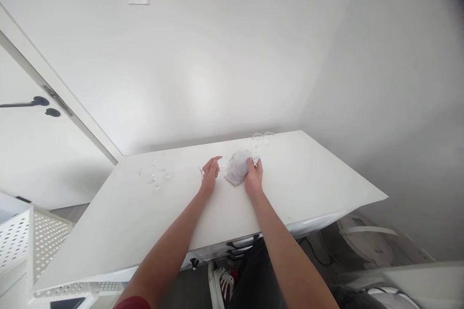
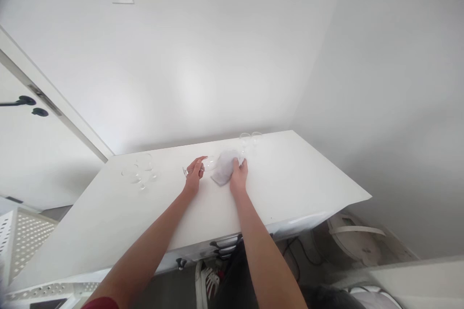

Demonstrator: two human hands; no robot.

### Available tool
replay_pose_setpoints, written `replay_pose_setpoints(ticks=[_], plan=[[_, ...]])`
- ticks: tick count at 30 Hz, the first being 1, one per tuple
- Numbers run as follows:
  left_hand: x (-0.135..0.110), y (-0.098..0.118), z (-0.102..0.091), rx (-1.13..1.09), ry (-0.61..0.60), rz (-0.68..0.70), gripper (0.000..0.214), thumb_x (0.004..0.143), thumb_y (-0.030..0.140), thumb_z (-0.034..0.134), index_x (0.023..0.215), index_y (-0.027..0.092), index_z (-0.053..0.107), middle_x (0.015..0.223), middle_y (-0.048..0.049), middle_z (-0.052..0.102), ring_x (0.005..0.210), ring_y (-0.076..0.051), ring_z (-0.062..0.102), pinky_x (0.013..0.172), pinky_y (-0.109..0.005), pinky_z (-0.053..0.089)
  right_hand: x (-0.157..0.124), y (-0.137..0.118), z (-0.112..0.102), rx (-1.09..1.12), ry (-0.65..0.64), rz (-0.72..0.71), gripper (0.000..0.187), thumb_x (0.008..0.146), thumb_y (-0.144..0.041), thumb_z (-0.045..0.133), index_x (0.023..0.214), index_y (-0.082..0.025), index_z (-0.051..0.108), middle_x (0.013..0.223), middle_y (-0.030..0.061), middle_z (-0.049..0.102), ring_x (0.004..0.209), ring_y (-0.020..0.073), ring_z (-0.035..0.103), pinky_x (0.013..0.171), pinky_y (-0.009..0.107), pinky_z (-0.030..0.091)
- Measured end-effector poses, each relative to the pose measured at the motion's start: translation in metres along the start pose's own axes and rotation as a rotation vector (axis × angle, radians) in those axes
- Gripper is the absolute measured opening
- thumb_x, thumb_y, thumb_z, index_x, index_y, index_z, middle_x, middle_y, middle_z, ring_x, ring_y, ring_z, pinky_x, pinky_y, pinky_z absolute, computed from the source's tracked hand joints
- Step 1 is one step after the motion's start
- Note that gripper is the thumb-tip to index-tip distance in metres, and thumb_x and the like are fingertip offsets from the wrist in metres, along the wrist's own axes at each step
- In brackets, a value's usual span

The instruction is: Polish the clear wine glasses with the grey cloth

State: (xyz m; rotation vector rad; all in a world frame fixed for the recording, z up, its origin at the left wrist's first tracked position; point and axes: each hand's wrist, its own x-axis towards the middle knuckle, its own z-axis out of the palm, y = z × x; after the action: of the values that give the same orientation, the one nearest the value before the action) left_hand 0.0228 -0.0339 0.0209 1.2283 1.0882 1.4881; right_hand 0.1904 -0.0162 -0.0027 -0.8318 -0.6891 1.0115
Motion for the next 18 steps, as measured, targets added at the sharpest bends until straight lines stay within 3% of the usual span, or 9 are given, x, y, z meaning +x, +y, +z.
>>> replay_pose_setpoints(ticks=[4,6,8,11,12,14,18], plan=[[0.001,-0.005,0.001,0.088,-0.01,0.01,0.048,0.096,0.057,0.051,0.116,0.019,0.072,0.062,0.0041,0.032,0.058,-0.011,0.03,0.056,-0.024,0.031,-0.011,-0.006,0.004,-0.116,-0.253,0.014,0.034,0.089,-0.052,0.067,0.106,-0.023,0.061,0.099,0.0029,0.07,0.087,0.0184,0.063,0.08,0.031,0.052],[0.003,-0.008,0.0,0.102,0.011,-0.012,0.048,0.096,0.057,0.05,0.115,0.019,0.073,0.063,0.0036,0.033,0.058,-0.011,0.03,0.056,-0.024,0.03,-0.016,-0.008,0.006,-0.09,-0.427,0.03,0.035,0.088,-0.048,0.069,0.113,-0.026,0.058,0.099,0.0018,0.068,0.087,0.0184,0.062,0.08,0.031,0.052],[0.004,-0.009,-0.002,0.095,0.025,-0.034,0.048,0.097,0.057,0.047,0.112,0.019,0.074,0.063,0.003,0.035,0.057,-0.011,0.03,0.053,-0.024,0.028,-0.019,-0.009,0.006,-0.083,-0.593,0.052,0.055,0.086,-0.042,0.073,0.134,-0.031,0.048,0.107,0.0025,0.067,0.091,0.0195,0.062,0.081,0.033,0.052],[0.004,-0.01,-0.003,0.089,0.024,-0.042,0.05,0.097,0.055,0.044,0.104,0.017,0.075,0.062,0.0017,0.04,0.055,-0.011,0.032,0.051,-0.025,0.026,-0.022,-0.008,0.006,-0.179,-0.794,0.079,0.098,0.083,-0.035,0.076,0.16,-0.033,0.015,0.117,0.0049,0.065,0.095,0.0207,0.062,0.087,0.036,0.052],[0.004,-0.01,-0.003,0.096,0.023,-0.048,0.05,0.096,0.055,0.043,0.101,0.016,0.076,0.063,0.0007,0.044,0.055,-0.011,0.032,0.05,-0.025,0.026,-0.023,-0.008,0.006,-0.231,-0.832,0.074,0.104,0.083,-0.033,0.075,0.163,-0.032,0.008,0.118,0.0053,0.065,0.095,0.0205,0.062,0.089,0.037,0.051],[0.004,-0.01,-0.002,0.109,0.019,-0.066,0.05,0.096,0.054,0.044,0.096,0.015,0.076,0.069,-0.0021,0.054,0.056,-0.01,0.035,0.05,-0.024,0.026,-0.023,-0.006,0.006,-0.331,-0.85,0.041,0.1,0.085,-0.03,0.071,0.165,-0.03,0.01,0.118,0.005,0.064,0.096,0.02,0.061,0.094,0.038,0.05],[0.004,-0.014,0.002,0.065,0.028,-0.094,0.047,0.095,0.054,0.048,0.1,0.016,0.076,0.085,-0.0054,0.064,0.061,-0.01,0.042,0.052,-0.023,0.03,-0.019,-0.002,0.006,-0.4,-0.723,-0.019,0.077,0.082,-0.027,0.071,0.154,-0.03,0.043,0.118,0.004,0.065,0.098,0.0214,0.061,0.095,0.039,0.049]])
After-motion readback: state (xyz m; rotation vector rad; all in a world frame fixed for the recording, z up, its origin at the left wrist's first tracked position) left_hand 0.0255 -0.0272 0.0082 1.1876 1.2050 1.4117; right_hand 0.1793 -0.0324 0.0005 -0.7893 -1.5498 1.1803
